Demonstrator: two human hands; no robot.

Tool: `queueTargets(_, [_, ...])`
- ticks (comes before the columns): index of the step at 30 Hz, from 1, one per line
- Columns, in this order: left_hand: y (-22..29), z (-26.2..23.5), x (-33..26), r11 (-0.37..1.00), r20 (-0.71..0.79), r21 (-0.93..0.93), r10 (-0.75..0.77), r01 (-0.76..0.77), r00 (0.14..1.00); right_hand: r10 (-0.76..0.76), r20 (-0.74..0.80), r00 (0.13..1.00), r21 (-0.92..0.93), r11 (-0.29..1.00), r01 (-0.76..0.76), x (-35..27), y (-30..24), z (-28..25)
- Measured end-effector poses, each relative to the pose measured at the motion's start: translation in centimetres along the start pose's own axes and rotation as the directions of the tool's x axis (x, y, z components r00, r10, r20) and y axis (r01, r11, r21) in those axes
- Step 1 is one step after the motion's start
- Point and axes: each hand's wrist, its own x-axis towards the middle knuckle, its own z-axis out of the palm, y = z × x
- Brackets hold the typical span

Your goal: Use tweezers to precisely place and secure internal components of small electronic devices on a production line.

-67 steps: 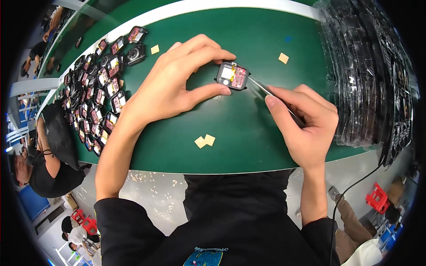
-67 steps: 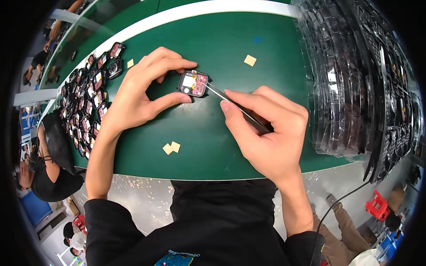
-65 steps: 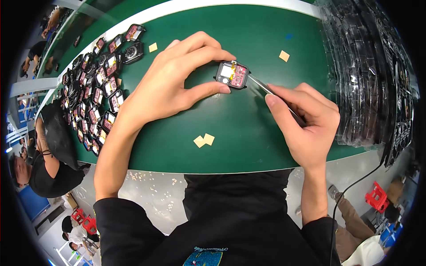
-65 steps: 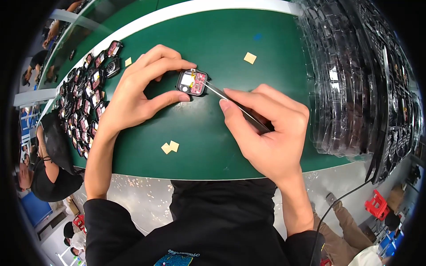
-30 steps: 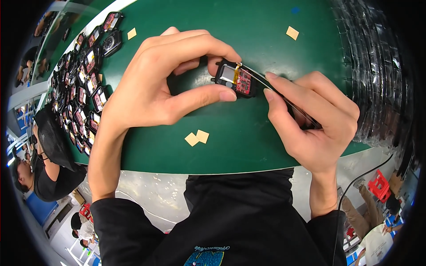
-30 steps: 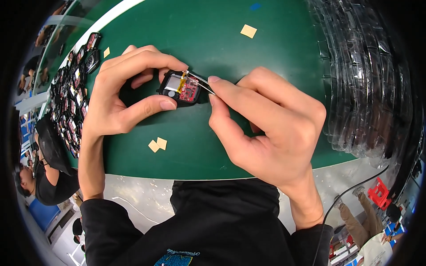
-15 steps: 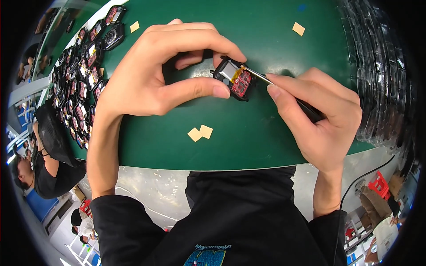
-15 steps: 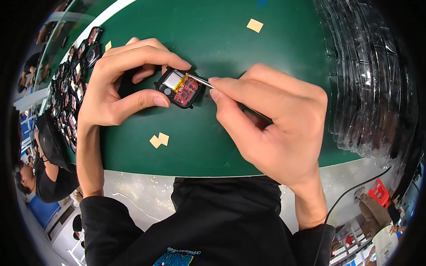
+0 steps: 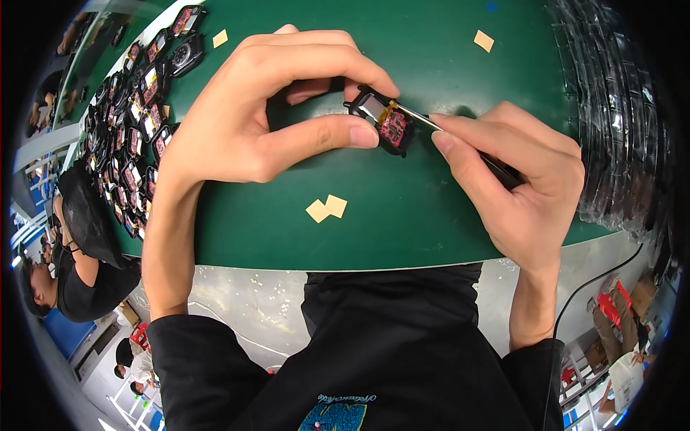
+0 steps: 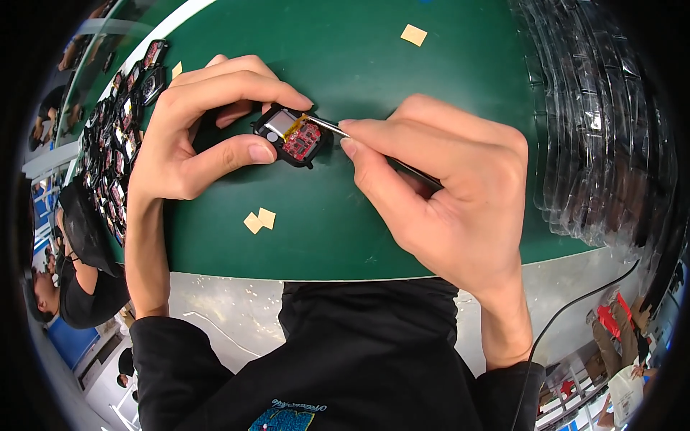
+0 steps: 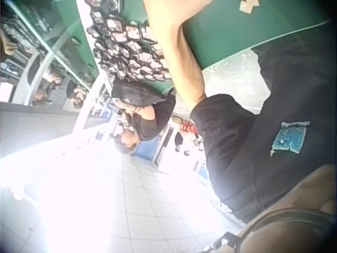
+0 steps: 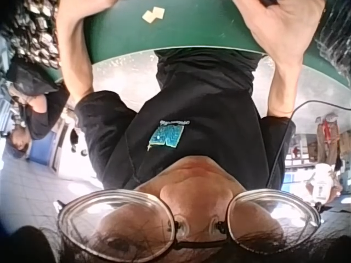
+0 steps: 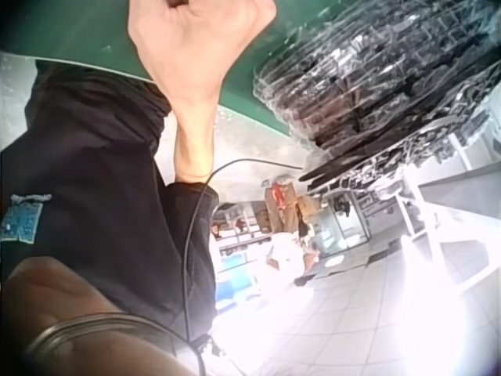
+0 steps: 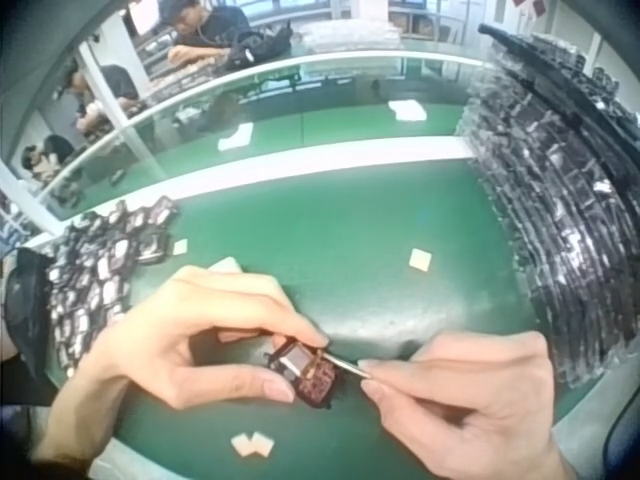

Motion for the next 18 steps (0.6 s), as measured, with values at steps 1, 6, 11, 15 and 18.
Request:
queueTargets(1, [-0.05,0.07,0.0,1.0,0.0,-0.001,0.001,-0.001,1.0,-0.001,0.003,1.0,-0.006,1.0,0.001,0.01,-0.02,0.03])
queueTargets(6, [-0.09,0.32,0.29,0.998,-0.037,-0.027,0.05,-0.051,0.998,-0.018,0.002,1.0,-0.012,1.0,0.018,0.11,0.08,0.1])
queueTargets(11, [0.09,0.16,0.15,0.999,-0.009,0.014,0.032,-0.032,0.999,-0.026,0.002,1.0,0.004,1.0,0.026,0.18,0.23,0.11])
queueTargets(15, [-0.15,0.3,0.08,0.999,-0.039,0.003,0.035,-0.035,0.999,0.032,0.004,0.999,-0.002,0.999,-0.032,0.08,-0.35,-0.13])
queueTargets(18, [0.32,0.27,0.18,1.0,-0.039,0.008,-0.006,0.006,0.999,0.03,-0.059,0.998,0.003,1.0,-0.03,-0.07,-0.15,-0.37])
